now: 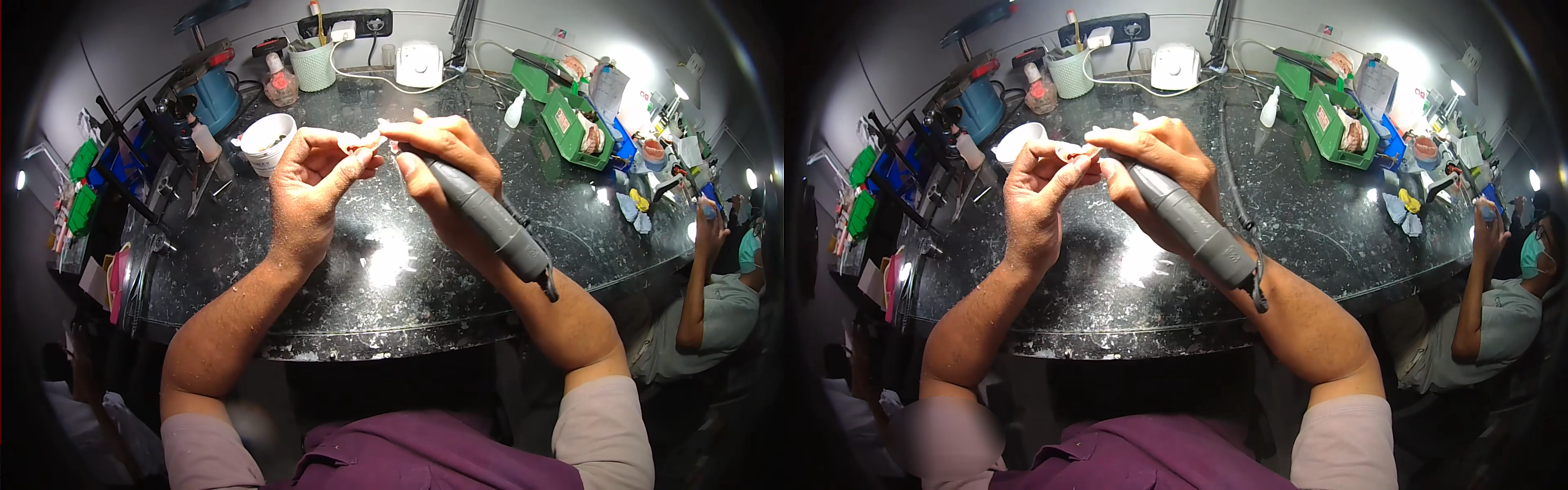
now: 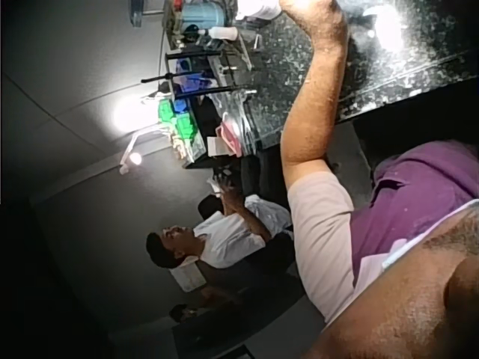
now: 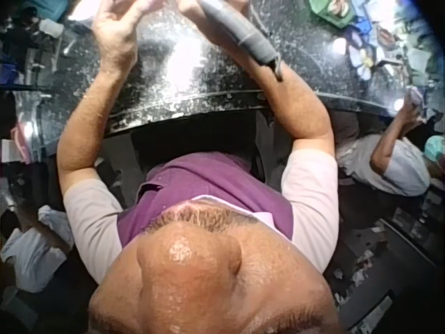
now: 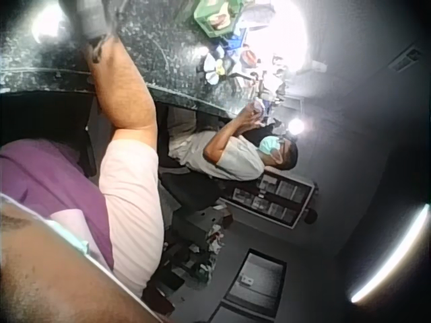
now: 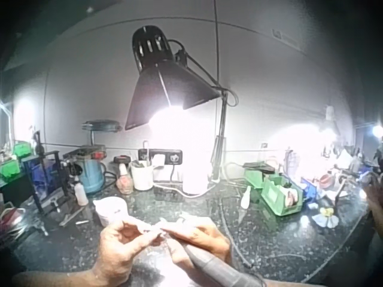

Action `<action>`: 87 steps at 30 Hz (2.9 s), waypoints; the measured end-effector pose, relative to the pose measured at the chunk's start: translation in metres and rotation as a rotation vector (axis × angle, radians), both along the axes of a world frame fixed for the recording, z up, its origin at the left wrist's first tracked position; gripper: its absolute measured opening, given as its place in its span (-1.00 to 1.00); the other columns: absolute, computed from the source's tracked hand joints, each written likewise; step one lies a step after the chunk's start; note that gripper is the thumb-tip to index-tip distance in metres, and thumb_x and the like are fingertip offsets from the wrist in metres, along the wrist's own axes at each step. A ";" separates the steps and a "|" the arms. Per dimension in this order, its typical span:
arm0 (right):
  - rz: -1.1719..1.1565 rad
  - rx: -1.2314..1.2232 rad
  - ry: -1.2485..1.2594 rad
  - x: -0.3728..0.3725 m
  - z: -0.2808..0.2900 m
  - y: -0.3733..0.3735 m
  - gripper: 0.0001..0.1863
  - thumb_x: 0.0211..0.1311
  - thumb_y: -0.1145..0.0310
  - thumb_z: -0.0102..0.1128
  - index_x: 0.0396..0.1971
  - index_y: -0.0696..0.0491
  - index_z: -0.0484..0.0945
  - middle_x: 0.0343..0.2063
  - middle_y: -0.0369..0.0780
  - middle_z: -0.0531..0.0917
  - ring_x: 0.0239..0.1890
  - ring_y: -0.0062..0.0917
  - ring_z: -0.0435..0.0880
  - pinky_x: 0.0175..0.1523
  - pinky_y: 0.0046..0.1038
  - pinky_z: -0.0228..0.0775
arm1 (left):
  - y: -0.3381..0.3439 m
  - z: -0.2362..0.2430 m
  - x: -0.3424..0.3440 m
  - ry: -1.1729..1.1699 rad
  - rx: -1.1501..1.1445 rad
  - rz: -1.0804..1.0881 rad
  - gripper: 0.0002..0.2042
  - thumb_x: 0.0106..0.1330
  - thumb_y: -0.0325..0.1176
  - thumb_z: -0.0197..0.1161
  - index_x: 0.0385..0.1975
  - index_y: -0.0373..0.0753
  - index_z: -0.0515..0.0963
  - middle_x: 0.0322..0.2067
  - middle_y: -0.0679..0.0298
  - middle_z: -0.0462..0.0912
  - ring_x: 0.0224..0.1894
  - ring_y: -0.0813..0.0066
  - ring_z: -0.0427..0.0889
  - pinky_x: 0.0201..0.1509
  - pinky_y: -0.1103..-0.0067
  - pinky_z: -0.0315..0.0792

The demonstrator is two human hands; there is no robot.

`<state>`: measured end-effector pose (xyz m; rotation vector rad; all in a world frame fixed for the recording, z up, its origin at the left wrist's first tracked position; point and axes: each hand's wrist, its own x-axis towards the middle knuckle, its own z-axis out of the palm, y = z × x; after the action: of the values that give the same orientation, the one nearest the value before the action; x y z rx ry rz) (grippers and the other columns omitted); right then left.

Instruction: The person shapes and trims a dental prosthesis using a handheld rotary tool, turning the piece by hand to grind its different surfaces and edges.

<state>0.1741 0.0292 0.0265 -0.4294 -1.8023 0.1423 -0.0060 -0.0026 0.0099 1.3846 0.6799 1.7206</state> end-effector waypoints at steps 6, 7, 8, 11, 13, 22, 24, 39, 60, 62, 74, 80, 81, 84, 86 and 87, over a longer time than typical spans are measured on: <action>0.206 0.002 0.097 -0.008 -0.016 0.011 -0.64 -0.03 0.50 0.40 -0.16 0.08 0.57 -0.19 -0.11 0.69 -0.08 -0.33 0.72 0.04 -0.37 0.54 | 0.001 -0.001 0.000 -0.002 0.009 0.000 -0.89 0.33 -0.56 0.26 -0.24 -0.27 0.46 -0.21 0.11 0.69 -0.13 0.40 0.71 0.02 0.49 0.59; 0.203 -0.012 0.088 -0.008 -0.015 0.009 -0.66 -0.04 0.49 0.41 -0.20 0.09 0.56 -0.15 -0.07 0.69 -0.02 -0.29 0.71 0.08 -0.34 0.52 | 0.001 0.000 0.000 0.018 0.011 0.014 -0.89 0.34 -0.56 0.26 -0.25 -0.27 0.46 -0.22 0.11 0.70 -0.13 0.41 0.71 0.02 0.50 0.58; 0.205 -0.011 0.089 -0.007 -0.014 0.009 -0.66 -0.04 0.49 0.41 -0.20 0.09 0.56 -0.15 -0.07 0.69 -0.02 -0.29 0.71 0.08 -0.34 0.52 | 0.001 -0.001 -0.001 0.018 0.012 0.015 -0.89 0.34 -0.56 0.26 -0.25 -0.27 0.46 -0.22 0.11 0.70 -0.13 0.41 0.71 0.02 0.50 0.58; 0.205 0.041 0.017 -0.006 -0.014 0.011 -0.66 -0.03 0.49 0.41 -0.20 0.09 0.56 -0.17 -0.05 0.69 -0.04 -0.29 0.71 0.10 -0.32 0.51 | 0.002 -0.002 -0.001 0.016 0.019 0.022 -0.90 0.34 -0.56 0.26 -0.26 -0.27 0.46 -0.23 0.12 0.70 -0.14 0.43 0.71 0.02 0.51 0.58; 0.207 0.000 0.077 -0.008 -0.017 0.014 -0.67 -0.03 0.50 0.41 -0.22 0.09 0.55 -0.18 -0.07 0.70 -0.03 -0.28 0.71 0.14 -0.29 0.49 | 0.002 -0.002 0.000 -0.009 0.010 0.013 -0.89 0.34 -0.56 0.26 -0.27 -0.26 0.46 -0.24 0.12 0.70 -0.14 0.43 0.71 0.02 0.51 0.58; 0.228 0.035 -0.004 -0.003 -0.011 0.011 -0.69 -0.01 0.50 0.39 -0.22 0.10 0.54 -0.18 -0.09 0.69 0.01 -0.28 0.70 0.20 -0.21 0.44 | 0.003 -0.003 -0.002 -0.009 0.026 0.008 -0.89 0.33 -0.57 0.27 -0.26 -0.27 0.46 -0.24 0.11 0.69 -0.12 0.42 0.71 0.03 0.51 0.58; 0.223 0.041 -0.005 -0.004 -0.010 0.010 -0.68 -0.02 0.49 0.39 -0.22 0.10 0.54 -0.18 -0.08 0.69 -0.01 -0.28 0.71 0.18 -0.23 0.45 | 0.003 -0.003 -0.002 0.008 0.029 0.019 -0.88 0.33 -0.58 0.26 -0.26 -0.28 0.46 -0.23 0.11 0.69 -0.12 0.41 0.71 0.04 0.52 0.59; 0.262 -0.043 0.075 -0.005 -0.015 0.008 -0.69 0.01 0.53 0.36 -0.20 0.12 0.52 -0.19 -0.01 0.68 -0.14 -0.29 0.72 -0.04 -0.38 0.56 | -0.004 0.001 0.002 0.120 0.058 0.152 -0.85 0.31 -0.61 0.28 -0.22 -0.31 0.46 -0.19 0.10 0.68 -0.09 0.47 0.69 0.05 0.58 0.58; 0.316 0.013 0.149 -0.008 -0.014 0.009 -0.69 -0.08 0.53 0.34 -0.28 0.06 0.49 -0.33 -0.18 0.65 -0.29 -0.44 0.71 -0.18 -0.45 0.56 | 0.012 -0.017 -0.016 0.177 0.082 0.246 -0.81 0.37 -0.51 0.26 -0.07 -0.31 0.49 -0.14 0.25 0.63 -0.05 0.55 0.60 0.17 0.57 0.41; 0.282 0.047 0.127 -0.006 -0.014 0.010 -0.70 -0.08 0.53 0.34 -0.28 0.06 0.50 -0.32 -0.18 0.66 -0.29 -0.44 0.71 -0.18 -0.45 0.56 | 0.014 -0.020 -0.016 0.152 0.045 0.238 -0.82 0.37 -0.51 0.25 -0.08 -0.32 0.48 -0.11 0.23 0.62 -0.03 0.54 0.59 0.19 0.56 0.39; 0.400 -0.013 0.208 -0.021 -0.017 0.016 -0.72 -0.06 0.40 0.37 -0.28 0.02 0.55 -0.42 -0.22 0.60 -0.44 -0.49 0.65 -0.31 -0.50 0.51 | 0.012 -0.011 -0.014 0.152 0.081 0.262 -0.77 0.37 -0.50 0.22 -0.02 -0.35 0.48 -0.13 0.25 0.61 -0.05 0.52 0.59 0.15 0.58 0.40; 0.310 0.020 0.069 -0.005 -0.012 0.007 -0.68 -0.04 0.54 0.38 -0.22 0.14 0.55 -0.19 -0.16 0.68 -0.31 -0.56 0.67 -0.15 -0.53 0.53 | 0.003 -0.002 -0.001 0.130 -0.014 0.117 -0.71 0.27 -0.51 0.29 -0.02 -0.37 0.52 -0.03 0.16 0.63 0.04 0.43 0.58 0.23 0.46 0.38; 0.304 0.011 0.061 -0.003 -0.013 0.007 -0.68 -0.04 0.55 0.38 -0.23 0.14 0.55 -0.19 -0.15 0.68 -0.31 -0.56 0.67 -0.14 -0.52 0.54 | 0.003 -0.001 0.002 0.118 0.029 0.121 -0.75 0.31 -0.54 0.25 -0.03 -0.39 0.51 -0.06 0.14 0.64 -0.03 0.43 0.62 0.14 0.48 0.47; 0.312 -0.014 0.049 -0.008 -0.011 0.001 -0.68 -0.05 0.54 0.39 -0.23 0.13 0.55 -0.18 -0.13 0.69 -0.29 -0.55 0.69 -0.13 -0.51 0.55 | -0.003 0.000 -0.001 0.130 0.060 0.135 -0.79 0.37 -0.55 0.21 -0.04 -0.39 0.50 -0.08 0.13 0.65 -0.10 0.44 0.66 0.05 0.52 0.57; 0.313 -0.002 0.035 -0.007 -0.016 0.004 -0.67 -0.05 0.54 0.40 -0.22 0.13 0.55 -0.16 -0.11 0.69 -0.24 -0.50 0.71 -0.10 -0.49 0.56 | -0.005 0.003 -0.002 0.159 0.024 0.142 -0.79 0.36 -0.56 0.22 -0.03 -0.36 0.50 -0.11 0.16 0.65 -0.10 0.48 0.65 0.06 0.54 0.56; 0.340 -0.060 0.032 -0.006 -0.016 0.003 -0.68 -0.01 0.58 0.34 -0.19 0.14 0.53 -0.10 -0.03 0.66 -0.06 -0.40 0.66 0.04 -0.43 0.50 | -0.005 0.003 -0.003 0.155 0.026 0.147 -0.79 0.36 -0.56 0.22 -0.03 -0.36 0.50 -0.11 0.16 0.65 -0.10 0.48 0.65 0.06 0.54 0.56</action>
<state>0.1683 0.0321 0.0105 -0.1581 -1.8307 0.4375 -0.0085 -0.0075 0.0125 1.5310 0.8668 1.7533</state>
